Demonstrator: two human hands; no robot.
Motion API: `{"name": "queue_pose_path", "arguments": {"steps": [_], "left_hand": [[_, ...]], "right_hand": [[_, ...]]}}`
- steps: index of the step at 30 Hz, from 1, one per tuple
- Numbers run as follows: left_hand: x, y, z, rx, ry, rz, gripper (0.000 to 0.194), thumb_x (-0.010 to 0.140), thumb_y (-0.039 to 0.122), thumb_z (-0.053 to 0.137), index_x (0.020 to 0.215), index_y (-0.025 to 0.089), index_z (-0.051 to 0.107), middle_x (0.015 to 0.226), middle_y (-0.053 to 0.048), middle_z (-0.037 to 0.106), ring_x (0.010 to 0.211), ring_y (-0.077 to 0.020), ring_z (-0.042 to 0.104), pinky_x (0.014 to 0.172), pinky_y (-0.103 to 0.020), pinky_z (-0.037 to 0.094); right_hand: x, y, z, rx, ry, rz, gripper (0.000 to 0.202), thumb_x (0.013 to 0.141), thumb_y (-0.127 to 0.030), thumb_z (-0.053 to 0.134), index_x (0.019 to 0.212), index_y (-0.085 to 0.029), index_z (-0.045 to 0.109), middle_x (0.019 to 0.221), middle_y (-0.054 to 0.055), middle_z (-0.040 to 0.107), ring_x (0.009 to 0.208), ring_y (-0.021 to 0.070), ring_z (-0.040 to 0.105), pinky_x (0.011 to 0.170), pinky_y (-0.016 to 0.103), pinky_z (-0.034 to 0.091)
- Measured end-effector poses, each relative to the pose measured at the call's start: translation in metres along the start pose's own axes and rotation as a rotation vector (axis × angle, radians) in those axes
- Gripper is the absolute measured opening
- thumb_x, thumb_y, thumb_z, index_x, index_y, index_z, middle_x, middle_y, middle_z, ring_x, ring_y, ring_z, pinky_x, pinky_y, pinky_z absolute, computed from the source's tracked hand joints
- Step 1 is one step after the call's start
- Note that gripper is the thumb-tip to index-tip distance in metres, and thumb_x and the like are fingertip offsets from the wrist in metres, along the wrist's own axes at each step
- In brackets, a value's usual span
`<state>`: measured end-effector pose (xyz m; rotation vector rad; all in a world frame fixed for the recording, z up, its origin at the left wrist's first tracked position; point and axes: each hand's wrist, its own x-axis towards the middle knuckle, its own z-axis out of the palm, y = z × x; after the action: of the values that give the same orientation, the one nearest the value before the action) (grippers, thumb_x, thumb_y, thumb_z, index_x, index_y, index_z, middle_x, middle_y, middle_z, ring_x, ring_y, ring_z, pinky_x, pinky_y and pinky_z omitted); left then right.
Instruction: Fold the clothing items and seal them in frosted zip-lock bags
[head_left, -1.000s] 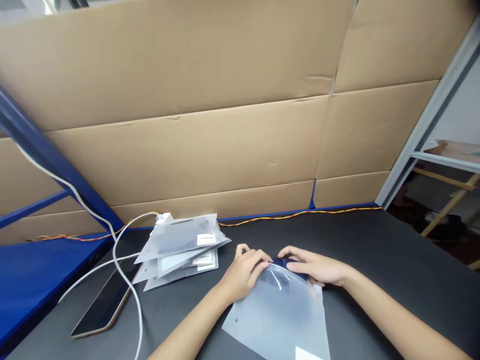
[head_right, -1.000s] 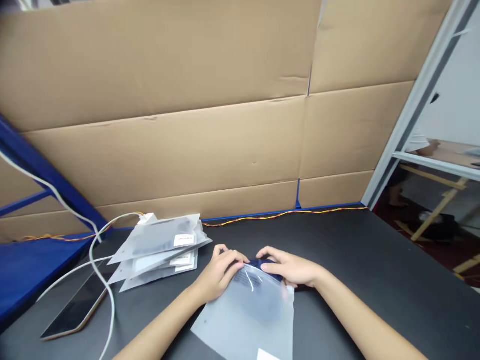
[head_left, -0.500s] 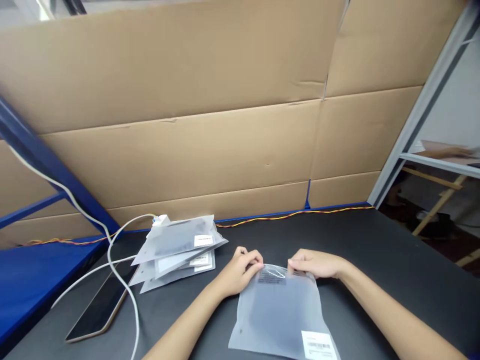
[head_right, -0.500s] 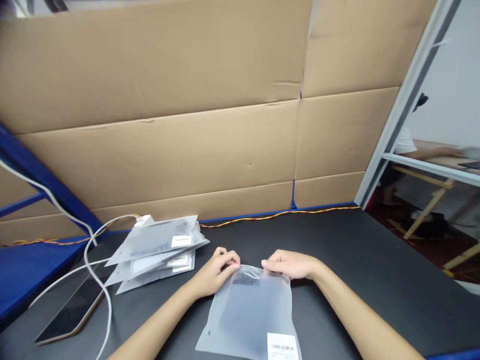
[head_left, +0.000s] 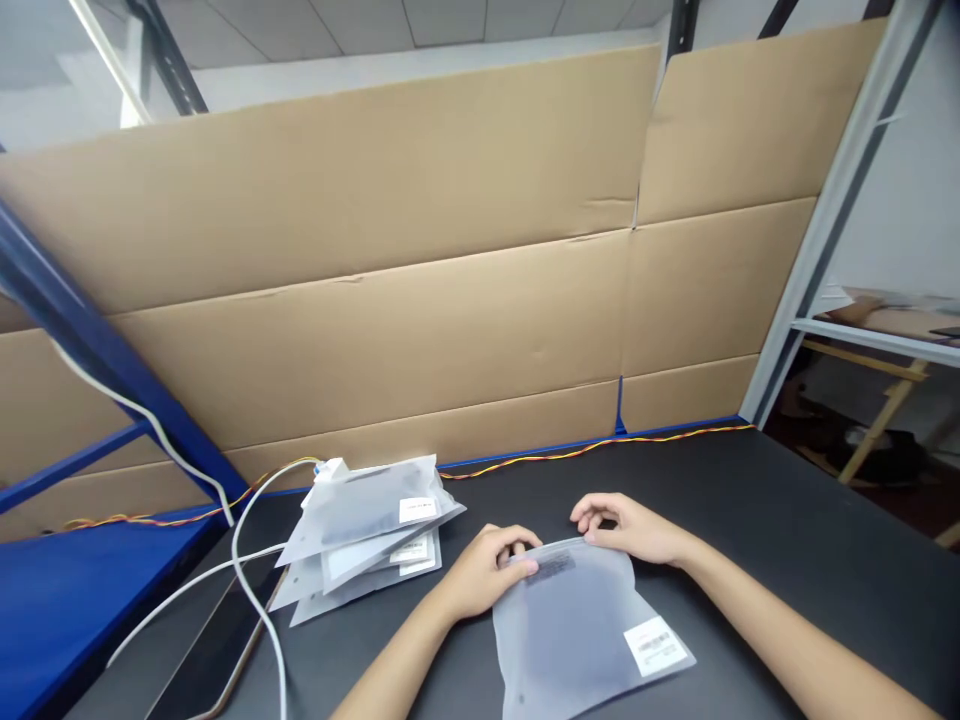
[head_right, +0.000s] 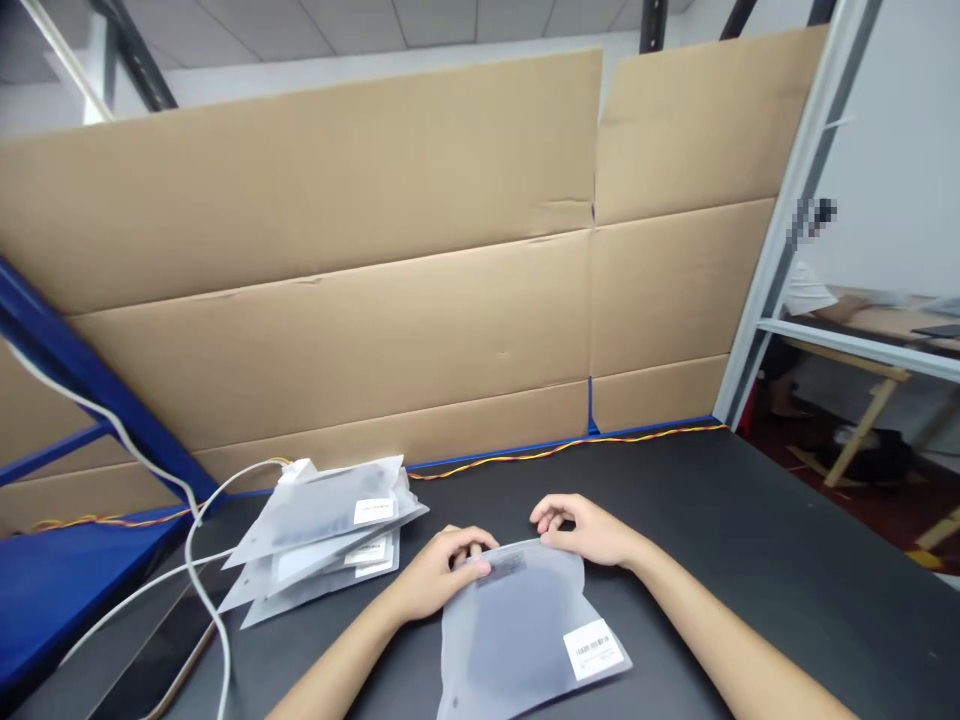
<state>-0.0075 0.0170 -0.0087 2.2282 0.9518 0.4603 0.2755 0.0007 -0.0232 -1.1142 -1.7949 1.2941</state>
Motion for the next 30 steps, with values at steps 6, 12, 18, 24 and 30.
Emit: {"name": "queue_pose_path", "arguments": {"steps": [6,12,18,24,30], "left_hand": [[0.0,-0.004,0.0,-0.007,-0.012,-0.007,0.023,0.089,0.04,0.061,0.101,0.025,0.073,0.076,0.001,0.062,0.076,-0.0166,0.052,0.073,-0.025,0.04],[-0.002,-0.011,0.002,-0.113,0.037,0.03,0.017,0.085,0.036,0.066,0.082,0.02,0.068,0.064,0.004,0.055,0.067,-0.0142,0.05,0.066,-0.023,0.038],[-0.003,-0.01,-0.002,-0.224,0.049,0.1,0.019,0.089,0.033,0.06,0.079,0.017,0.064,0.089,-0.003,0.068,0.085,-0.0181,0.06,0.08,-0.027,0.045],[-0.002,-0.012,-0.003,-0.334,0.035,0.106,0.016,0.091,0.03,0.058,0.085,0.017,0.065,0.087,-0.003,0.07,0.086,-0.0185,0.063,0.081,-0.028,0.047],[-0.001,-0.01,-0.008,-0.419,-0.057,0.053,0.026,0.091,0.035,0.061,0.111,0.02,0.066,0.094,-0.004,0.07,0.088,-0.0185,0.063,0.082,-0.029,0.047]], "right_hand": [[-0.01,-0.001,-0.016,-0.09,0.059,0.107,0.034,0.086,-0.05,0.063,0.092,-0.017,0.063,0.064,-0.003,0.057,0.05,0.0102,0.051,0.039,0.018,0.039],[-0.012,-0.004,-0.01,-0.017,-0.139,0.217,0.037,0.081,-0.051,0.069,0.092,-0.016,0.064,0.061,-0.005,0.057,0.046,0.0086,0.053,0.036,0.016,0.039],[0.004,0.001,0.015,0.108,0.017,0.115,0.045,0.076,-0.051,0.074,0.103,-0.02,0.056,0.063,-0.01,0.051,0.042,0.0068,0.046,0.037,0.019,0.043],[0.007,0.006,0.009,0.201,0.056,0.163,0.046,0.076,-0.042,0.076,0.109,-0.02,0.053,0.07,-0.007,0.058,0.056,0.0092,0.056,0.051,0.021,0.047],[0.006,0.008,0.014,0.196,0.086,0.149,0.049,0.077,-0.045,0.074,0.113,-0.021,0.052,0.068,-0.007,0.058,0.051,0.0099,0.054,0.048,0.023,0.047]]}}
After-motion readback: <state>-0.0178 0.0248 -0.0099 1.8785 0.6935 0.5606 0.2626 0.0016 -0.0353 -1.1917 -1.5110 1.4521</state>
